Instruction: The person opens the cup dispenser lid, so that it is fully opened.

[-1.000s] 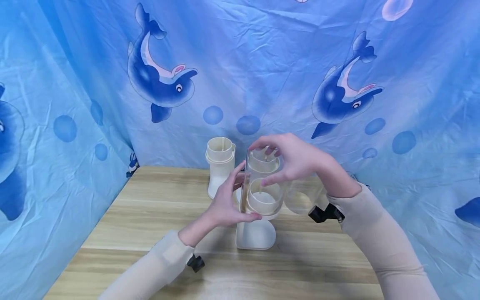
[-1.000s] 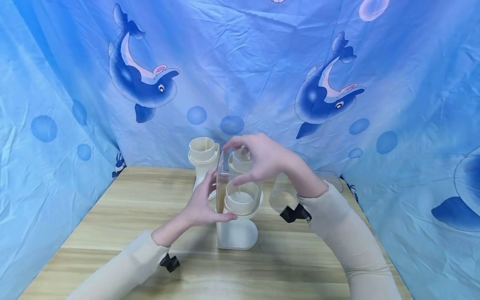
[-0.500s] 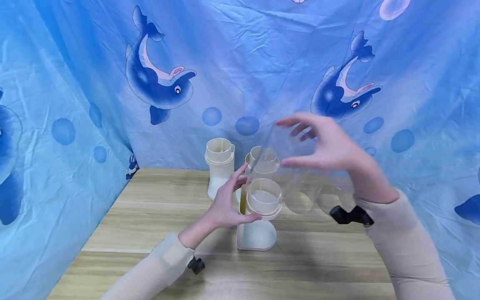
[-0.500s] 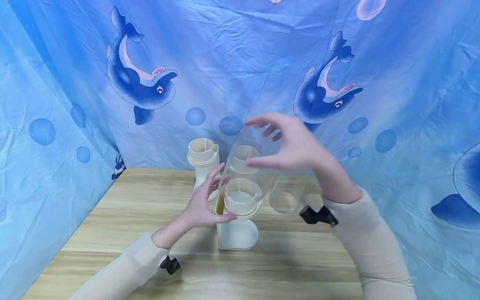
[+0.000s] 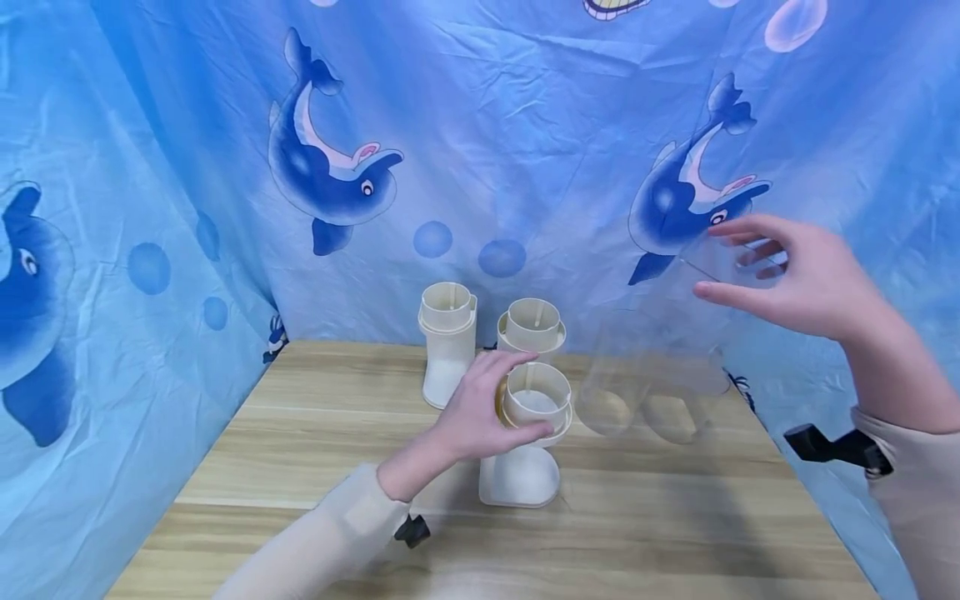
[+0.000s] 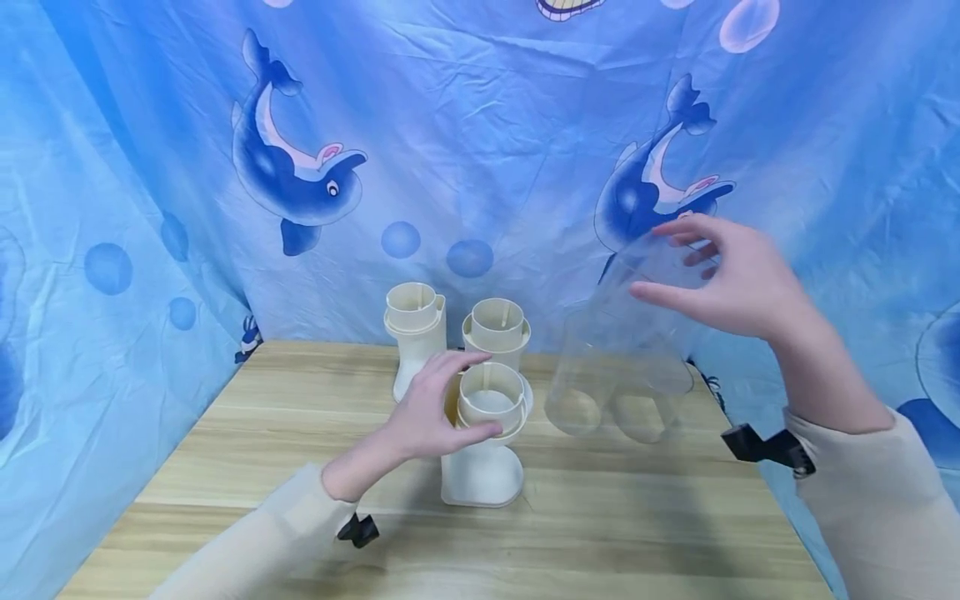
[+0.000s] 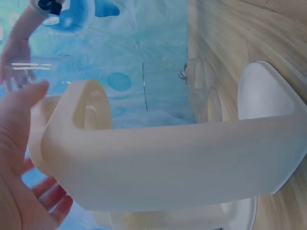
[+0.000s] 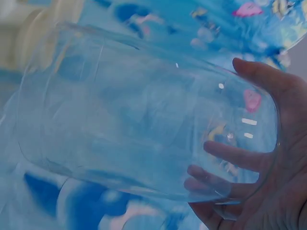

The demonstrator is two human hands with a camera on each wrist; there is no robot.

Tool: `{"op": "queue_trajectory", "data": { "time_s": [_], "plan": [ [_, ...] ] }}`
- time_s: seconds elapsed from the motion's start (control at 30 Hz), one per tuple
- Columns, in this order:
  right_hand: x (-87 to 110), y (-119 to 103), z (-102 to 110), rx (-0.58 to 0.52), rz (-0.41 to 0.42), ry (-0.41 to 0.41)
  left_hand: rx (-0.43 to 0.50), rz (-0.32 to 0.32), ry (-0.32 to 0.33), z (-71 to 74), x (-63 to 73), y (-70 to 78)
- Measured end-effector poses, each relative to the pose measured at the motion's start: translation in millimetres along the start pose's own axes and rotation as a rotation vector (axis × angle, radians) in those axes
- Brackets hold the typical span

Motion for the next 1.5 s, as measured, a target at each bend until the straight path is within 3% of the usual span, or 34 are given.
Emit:
{"op": "queue_trajectory", "data": {
  "time_s": [0.17,0.47,0.57,0.73,0.83,1.07,1.17,1.37,1.5],
  "plan": [
    [-1.9,32.9,-1.6,0.106,-0.138,0.017,0.027,0.034,0.008,0.4,-0.5,-0.9],
    [-0.1,84.1,-3.9,0.199,-0.288,0.034,0.199,-0.033,-0.139,16.1,-1.6,-14.1],
    [-0.7,94.9,-5.5,0.221,-0.307,0.026,0.135,-0.045,-0.137,18.7,-1.4,-7.9],
    [-1.8,105.9,-9.0,0.243,-0.344,-0.003,-0.01,0.063,-0.075,15.7,-1.2,2.4],
    [-1.0,110.8,-10.8,0.241,-0.365,-0.004,-0.026,0.091,-0.055,16.7,-1.5,3.0],
    [-0.1,126.4,-12.1,0.24,-0.402,0.03,0.037,-0.017,-0.128,31.7,0.4,-2.2],
    [0.2,134.7,-14.1,0.244,-0.427,0.041,0.014,-0.045,-0.14,36.5,1.8,-1.3],
    [-2.0,151.1,-21.2,0.27,-0.454,0.06,-0.08,0.067,-0.072,39.5,3.9,-0.3],
    [-2.4,162.0,-26.3,0.284,-0.476,0.076,0.01,0.129,-0.048,42.5,2.8,-5.4]
  ]
}}
Point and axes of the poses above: each hand's wrist, its own x-axis away from the middle knuckle, its own z-axis out of the back of the hand, y = z × x, the point moved 4 cm from there along -x, towards the middle knuckle, and after that the axes turned 3 degrees about -z, right-handed, at the moved point
